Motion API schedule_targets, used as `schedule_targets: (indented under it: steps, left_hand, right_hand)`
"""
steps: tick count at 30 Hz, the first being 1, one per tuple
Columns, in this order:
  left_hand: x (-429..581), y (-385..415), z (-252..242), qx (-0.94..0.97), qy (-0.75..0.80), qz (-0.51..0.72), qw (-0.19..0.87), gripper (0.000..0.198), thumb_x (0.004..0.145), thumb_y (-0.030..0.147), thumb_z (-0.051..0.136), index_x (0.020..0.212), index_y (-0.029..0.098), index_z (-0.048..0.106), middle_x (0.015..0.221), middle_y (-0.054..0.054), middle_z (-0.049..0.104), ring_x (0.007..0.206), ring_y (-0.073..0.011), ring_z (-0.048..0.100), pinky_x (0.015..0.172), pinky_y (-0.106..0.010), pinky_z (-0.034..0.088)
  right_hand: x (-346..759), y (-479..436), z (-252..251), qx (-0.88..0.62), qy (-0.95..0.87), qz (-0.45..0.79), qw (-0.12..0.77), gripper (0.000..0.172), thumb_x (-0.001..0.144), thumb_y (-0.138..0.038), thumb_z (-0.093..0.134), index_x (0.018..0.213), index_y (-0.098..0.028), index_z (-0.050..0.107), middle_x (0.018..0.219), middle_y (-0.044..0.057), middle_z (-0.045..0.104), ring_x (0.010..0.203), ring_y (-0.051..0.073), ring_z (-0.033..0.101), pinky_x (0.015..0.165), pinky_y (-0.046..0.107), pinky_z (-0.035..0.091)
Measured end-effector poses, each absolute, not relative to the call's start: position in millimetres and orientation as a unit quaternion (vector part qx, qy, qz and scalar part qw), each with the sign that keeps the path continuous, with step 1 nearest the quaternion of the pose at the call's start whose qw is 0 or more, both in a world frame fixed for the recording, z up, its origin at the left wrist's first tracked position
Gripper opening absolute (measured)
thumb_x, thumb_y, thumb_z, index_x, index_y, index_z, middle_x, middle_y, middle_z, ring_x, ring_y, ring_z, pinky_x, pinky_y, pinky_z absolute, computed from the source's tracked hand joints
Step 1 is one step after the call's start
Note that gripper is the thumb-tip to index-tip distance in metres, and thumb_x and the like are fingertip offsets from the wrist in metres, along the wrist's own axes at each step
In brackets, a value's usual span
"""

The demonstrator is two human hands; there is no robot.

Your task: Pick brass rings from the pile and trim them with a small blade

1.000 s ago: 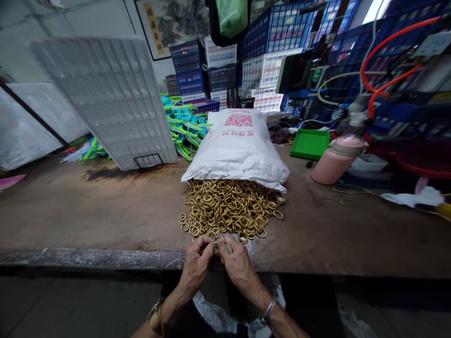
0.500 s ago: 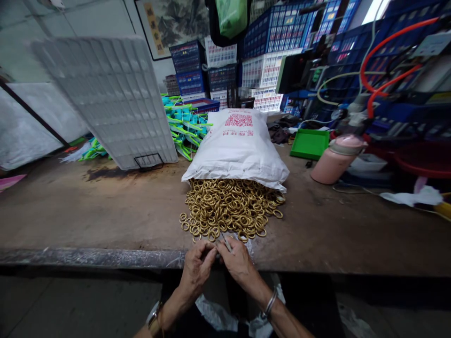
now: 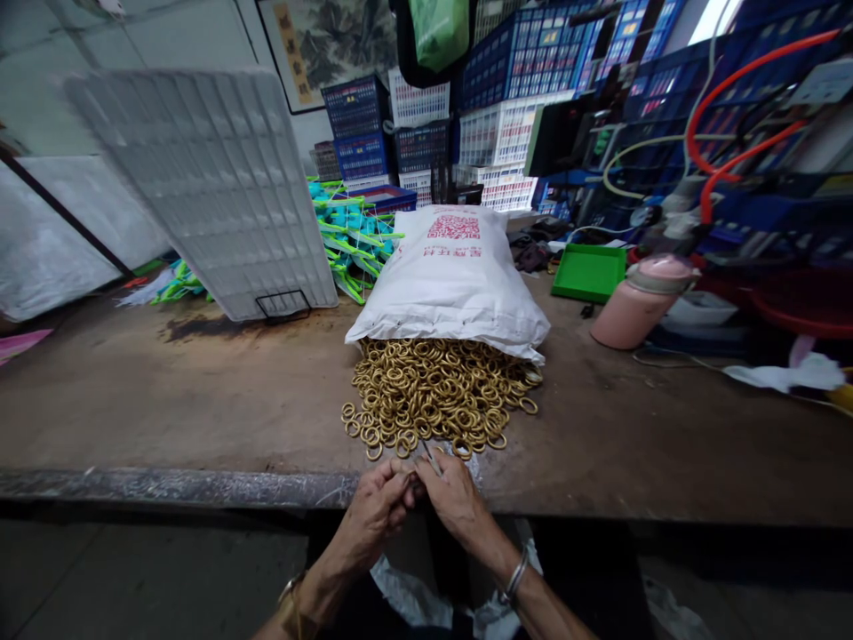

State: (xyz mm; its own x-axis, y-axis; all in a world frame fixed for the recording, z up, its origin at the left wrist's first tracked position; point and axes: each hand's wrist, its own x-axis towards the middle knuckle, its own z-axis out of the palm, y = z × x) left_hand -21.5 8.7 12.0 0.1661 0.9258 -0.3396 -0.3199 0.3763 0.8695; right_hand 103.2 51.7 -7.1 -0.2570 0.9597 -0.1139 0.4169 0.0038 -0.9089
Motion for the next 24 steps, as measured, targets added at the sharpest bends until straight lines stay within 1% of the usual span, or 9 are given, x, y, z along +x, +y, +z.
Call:
schedule_targets:
  steps: [3, 5, 7, 8, 11, 15, 19, 22, 24]
  left_hand:
    - [-20.9, 7.8, 16.5, 0.329, 0.474, 0.463, 0.672, 0.035, 0.070, 0.049, 0.056, 0.066, 0.016, 0.046, 0.051, 0.007, 0.041, 0.034, -0.0004, 0.020, 0.035, -0.018, 0.012]
    - [-21.1, 7.7, 18.0, 0.333, 0.478, 0.475, 0.660, 0.035, 0.070, 0.049, 0.055, 0.067, 0.016, 0.045, 0.051, 0.008, 0.041, 0.035, -0.0010, 0.021, 0.036, -0.018, 0.013]
    - [-21.5, 7.8, 17.3, 0.339, 0.476, 0.487, 0.649, 0.034, 0.071, 0.048, 0.055, 0.069, 0.016, 0.044, 0.054, 0.006, 0.044, 0.038, -0.0016, 0.025, 0.038, -0.018, 0.016]
    - [-21.8, 7.8, 16.2, 0.345, 0.473, 0.492, 0.644, 0.033, 0.072, 0.047, 0.055, 0.070, 0.016, 0.045, 0.056, 0.005, 0.045, 0.040, -0.0021, 0.026, 0.039, -0.017, 0.017]
    - [-22.6, 7.0, 12.1, 0.366, 0.468, 0.501, 0.629, 0.030, 0.073, 0.044, 0.054, 0.071, 0.016, 0.045, 0.059, 0.004, 0.045, 0.044, -0.0032, 0.029, 0.042, -0.017, 0.021]
    - [-23.6, 6.1, 7.2, 0.383, 0.474, 0.504, 0.612, 0.026, 0.075, 0.041, 0.052, 0.071, 0.016, 0.046, 0.058, 0.005, 0.045, 0.043, -0.0036, 0.028, 0.042, -0.018, 0.022]
    - [-24.0, 6.4, 1.4, 0.389, 0.486, 0.503, 0.599, 0.028, 0.075, 0.043, 0.052, 0.069, 0.016, 0.046, 0.058, 0.004, 0.047, 0.042, -0.0037, 0.030, 0.041, -0.018, 0.022]
    - [-24.0, 4.7, 0.0, 0.368, 0.495, 0.491, 0.616, 0.029, 0.075, 0.044, 0.052, 0.071, 0.016, 0.046, 0.058, 0.004, 0.048, 0.042, -0.0034, 0.029, 0.040, -0.018, 0.020]
    - [-23.2, 0.7, 3.6, 0.345, 0.489, 0.484, 0.638, 0.030, 0.075, 0.046, 0.051, 0.069, 0.017, 0.045, 0.054, 0.005, 0.045, 0.040, -0.0031, 0.027, 0.039, -0.018, 0.018]
  right_hand:
    - [108.0, 50.6, -8.2, -0.551, -0.660, 0.427, 0.279, 0.028, 0.079, -0.034, 0.032, 0.058, -0.020, 0.044, 0.053, -0.002, 0.049, 0.053, 0.012, 0.046, 0.053, 0.023, 0.035]
    - [111.3, 46.7, -10.3, -0.545, -0.707, 0.370, 0.256, 0.024, 0.079, -0.030, 0.031, 0.062, -0.020, 0.045, 0.055, -0.001, 0.050, 0.053, 0.012, 0.046, 0.052, 0.023, 0.034]
    - [113.5, 41.3, -12.6, -0.520, -0.764, 0.317, 0.214, 0.016, 0.076, -0.020, 0.033, 0.069, -0.021, 0.047, 0.058, -0.001, 0.052, 0.055, 0.013, 0.047, 0.053, 0.023, 0.032]
    - [114.1, 38.6, -13.9, -0.510, -0.785, 0.296, 0.191, 0.015, 0.072, -0.016, 0.034, 0.073, -0.021, 0.048, 0.060, -0.001, 0.054, 0.056, 0.013, 0.048, 0.054, 0.023, 0.032]
    - [114.8, 33.5, -18.3, -0.500, -0.816, 0.250, 0.147, 0.025, 0.065, -0.008, 0.034, 0.081, -0.021, 0.049, 0.064, 0.000, 0.057, 0.060, 0.014, 0.053, 0.055, 0.022, 0.031]
    - [115.0, 32.8, -25.1, -0.495, -0.833, 0.206, 0.139, 0.029, 0.064, -0.008, 0.036, 0.087, -0.020, 0.049, 0.067, 0.001, 0.060, 0.063, 0.016, 0.056, 0.055, 0.023, 0.031]
    - [113.5, 31.5, -26.6, -0.506, -0.832, 0.183, 0.131, 0.030, 0.066, -0.008, 0.036, 0.092, -0.018, 0.048, 0.069, 0.003, 0.061, 0.066, 0.016, 0.058, 0.055, 0.023, 0.030]
    - [111.4, 30.2, -23.1, -0.522, -0.825, 0.184, 0.110, 0.030, 0.067, -0.007, 0.035, 0.092, -0.018, 0.048, 0.068, 0.003, 0.062, 0.065, 0.017, 0.059, 0.053, 0.024, 0.029]
    - [111.3, 31.2, -20.1, -0.526, -0.824, 0.185, 0.097, 0.031, 0.067, -0.006, 0.035, 0.092, -0.017, 0.049, 0.067, 0.003, 0.062, 0.065, 0.017, 0.059, 0.053, 0.025, 0.029]
